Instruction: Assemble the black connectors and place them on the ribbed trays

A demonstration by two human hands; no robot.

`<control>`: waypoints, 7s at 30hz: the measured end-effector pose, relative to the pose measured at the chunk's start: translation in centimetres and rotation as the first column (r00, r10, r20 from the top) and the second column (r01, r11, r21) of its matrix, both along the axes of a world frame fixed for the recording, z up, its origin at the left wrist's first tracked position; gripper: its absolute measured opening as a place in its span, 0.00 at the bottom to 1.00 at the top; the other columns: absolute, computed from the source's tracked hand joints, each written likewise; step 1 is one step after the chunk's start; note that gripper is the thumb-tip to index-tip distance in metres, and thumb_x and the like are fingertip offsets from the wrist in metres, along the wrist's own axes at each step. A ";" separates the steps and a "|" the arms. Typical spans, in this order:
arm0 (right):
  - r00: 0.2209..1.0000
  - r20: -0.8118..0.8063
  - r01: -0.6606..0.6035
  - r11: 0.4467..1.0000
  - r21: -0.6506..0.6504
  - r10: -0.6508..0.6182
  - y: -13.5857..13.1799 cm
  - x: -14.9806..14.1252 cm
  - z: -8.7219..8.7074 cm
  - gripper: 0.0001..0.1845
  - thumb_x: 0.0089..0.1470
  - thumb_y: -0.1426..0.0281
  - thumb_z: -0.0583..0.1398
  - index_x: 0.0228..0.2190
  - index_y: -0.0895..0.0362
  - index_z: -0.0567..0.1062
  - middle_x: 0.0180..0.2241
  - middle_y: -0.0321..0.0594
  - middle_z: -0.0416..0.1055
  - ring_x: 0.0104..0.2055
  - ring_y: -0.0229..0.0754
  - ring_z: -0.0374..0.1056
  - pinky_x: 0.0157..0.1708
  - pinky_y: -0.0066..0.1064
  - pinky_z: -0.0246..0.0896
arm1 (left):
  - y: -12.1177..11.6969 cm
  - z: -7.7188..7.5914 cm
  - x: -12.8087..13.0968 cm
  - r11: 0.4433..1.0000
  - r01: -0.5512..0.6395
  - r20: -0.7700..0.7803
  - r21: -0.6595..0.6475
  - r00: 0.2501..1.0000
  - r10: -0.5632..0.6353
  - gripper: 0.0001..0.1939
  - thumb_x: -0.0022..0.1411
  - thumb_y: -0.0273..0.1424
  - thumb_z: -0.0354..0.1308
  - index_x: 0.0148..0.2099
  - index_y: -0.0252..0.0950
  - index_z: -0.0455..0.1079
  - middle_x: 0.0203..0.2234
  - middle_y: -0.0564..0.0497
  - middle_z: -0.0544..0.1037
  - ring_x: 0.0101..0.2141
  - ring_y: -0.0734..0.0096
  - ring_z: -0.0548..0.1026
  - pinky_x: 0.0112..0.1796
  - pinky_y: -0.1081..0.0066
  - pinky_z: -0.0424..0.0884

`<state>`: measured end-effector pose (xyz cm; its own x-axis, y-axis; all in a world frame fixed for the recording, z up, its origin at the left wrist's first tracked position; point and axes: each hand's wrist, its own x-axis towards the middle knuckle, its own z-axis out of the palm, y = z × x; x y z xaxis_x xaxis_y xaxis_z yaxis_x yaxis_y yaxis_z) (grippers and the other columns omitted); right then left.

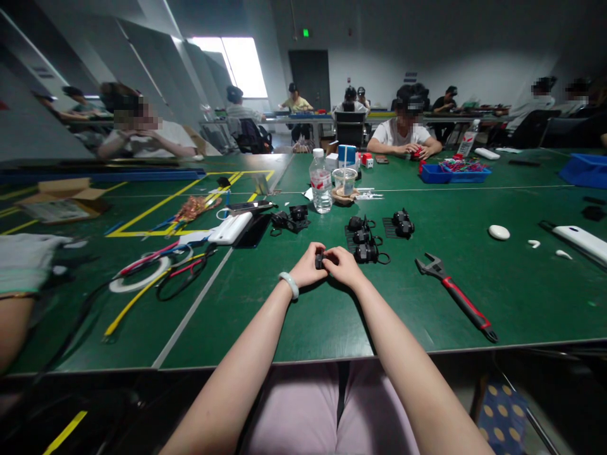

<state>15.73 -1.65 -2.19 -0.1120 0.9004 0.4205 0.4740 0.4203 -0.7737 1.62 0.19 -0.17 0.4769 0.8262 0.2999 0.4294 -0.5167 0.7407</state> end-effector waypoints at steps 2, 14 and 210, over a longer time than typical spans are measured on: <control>0.999 -0.042 -0.008 1.000 -0.013 0.008 -0.1 0.0 0.1 0.10 0.43 0.69 0.54 0.32 0.57 0.69 0.30 0.37 0.65 0.32 0.36 0.61 0.34 0.31 0.57 | 0.0 0.0 0.0 1.000 0.002 0.003 -0.005 1.000 -0.002 0.25 0.36 0.22 0.55 0.41 0.35 0.55 0.35 0.51 0.62 0.37 0.68 0.63 0.41 0.65 0.61; 0.948 -0.253 -0.208 0.977 -0.038 0.192 -0.2 0.1 0.2 0.19 0.35 0.77 0.54 0.35 0.55 0.62 0.34 0.35 0.62 0.36 0.37 0.61 0.37 0.30 0.58 | 0.3 -0.2 -0.1 0.999 0.035 0.004 -0.001 0.999 -0.035 0.27 0.36 0.22 0.56 0.42 0.34 0.54 0.35 0.50 0.63 0.37 0.68 0.64 0.41 0.63 0.61; 0.983 -0.127 -0.131 0.991 -0.004 0.129 -0.7 -0.3 -0.3 0.17 0.37 0.74 0.57 0.34 0.57 0.66 0.33 0.37 0.64 0.34 0.37 0.62 0.36 0.31 0.59 | -0.2 -0.4 -0.5 0.999 0.029 -0.041 0.017 0.999 -0.029 0.27 0.36 0.22 0.56 0.42 0.35 0.53 0.36 0.51 0.61 0.38 0.68 0.63 0.41 0.65 0.60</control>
<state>15.45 -2.39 -2.51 -0.1751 0.8866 0.4280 0.3140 0.4623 -0.8292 1.13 -0.05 -0.52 0.5127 0.8066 0.2943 0.4434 -0.5423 0.7137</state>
